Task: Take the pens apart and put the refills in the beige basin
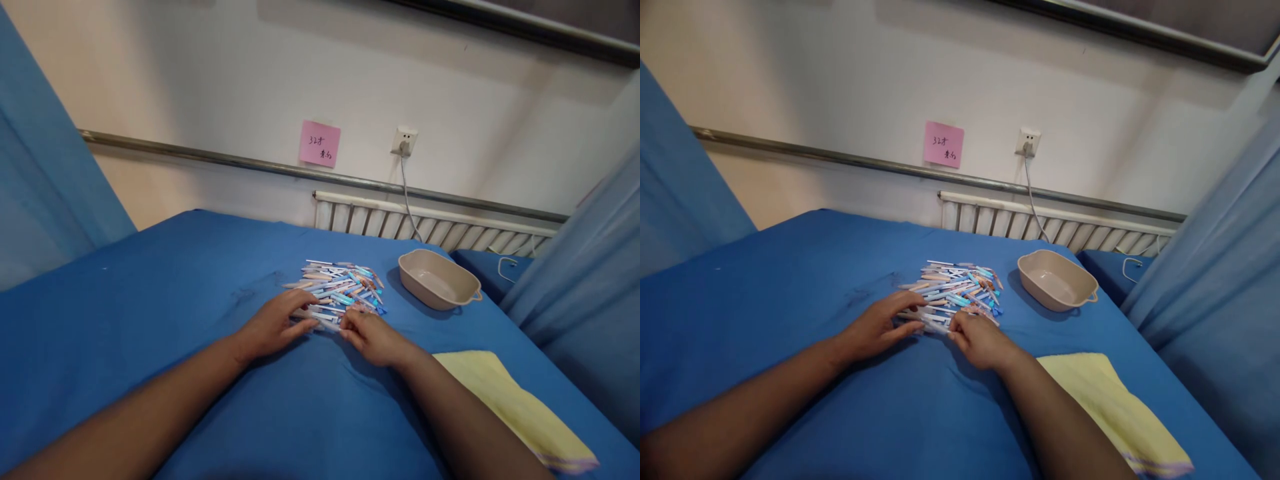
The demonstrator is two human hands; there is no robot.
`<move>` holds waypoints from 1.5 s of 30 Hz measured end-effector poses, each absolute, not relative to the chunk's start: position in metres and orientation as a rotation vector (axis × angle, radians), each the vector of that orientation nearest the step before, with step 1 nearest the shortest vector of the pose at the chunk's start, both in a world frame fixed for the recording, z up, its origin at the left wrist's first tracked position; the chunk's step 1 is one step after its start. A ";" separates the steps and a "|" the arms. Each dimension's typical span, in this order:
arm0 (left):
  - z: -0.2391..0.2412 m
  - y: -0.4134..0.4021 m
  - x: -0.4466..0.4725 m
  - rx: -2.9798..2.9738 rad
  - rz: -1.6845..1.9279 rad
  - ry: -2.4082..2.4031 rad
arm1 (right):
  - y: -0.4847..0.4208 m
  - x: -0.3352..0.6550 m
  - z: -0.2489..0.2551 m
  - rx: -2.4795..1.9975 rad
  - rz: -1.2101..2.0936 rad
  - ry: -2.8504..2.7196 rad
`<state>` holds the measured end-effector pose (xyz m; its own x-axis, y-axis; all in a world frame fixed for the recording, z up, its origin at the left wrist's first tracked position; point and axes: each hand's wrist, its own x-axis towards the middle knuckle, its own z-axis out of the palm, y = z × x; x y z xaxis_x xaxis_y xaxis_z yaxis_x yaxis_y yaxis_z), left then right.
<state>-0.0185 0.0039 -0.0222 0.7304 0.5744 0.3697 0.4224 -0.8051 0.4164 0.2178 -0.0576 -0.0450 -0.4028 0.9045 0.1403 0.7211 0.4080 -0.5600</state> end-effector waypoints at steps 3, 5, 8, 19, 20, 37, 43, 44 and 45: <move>-0.026 -0.003 -0.013 2.657 0.665 0.654 | -0.053 0.213 -0.054 -1.305 0.712 -2.138; -0.029 -0.004 -0.010 2.685 0.611 0.613 | -0.051 0.210 -0.059 -1.254 0.862 -2.053; -0.031 -0.001 -0.009 2.698 0.541 0.659 | -0.050 0.207 -0.063 -1.194 1.071 -1.915; -0.025 -0.004 -0.012 2.642 0.589 0.673 | -0.048 0.208 -0.062 -1.194 0.947 -1.886; -0.026 -0.003 -0.012 2.640 0.555 0.702 | -0.049 0.208 -0.062 -1.190 0.947 -1.884; -0.024 0.005 -0.016 2.596 0.516 0.878 | -0.050 0.212 -0.057 -1.263 0.614 -2.046; -0.025 0.000 -0.014 2.657 0.580 0.658 | -0.051 0.208 -0.055 -1.241 0.671 -2.019; -0.026 0.000 -0.014 2.655 0.554 0.686 | -0.051 0.208 -0.055 -1.239 0.660 -2.030; -0.026 0.000 -0.013 2.650 0.523 0.726 | -0.051 0.208 -0.054 -1.238 0.644 -2.043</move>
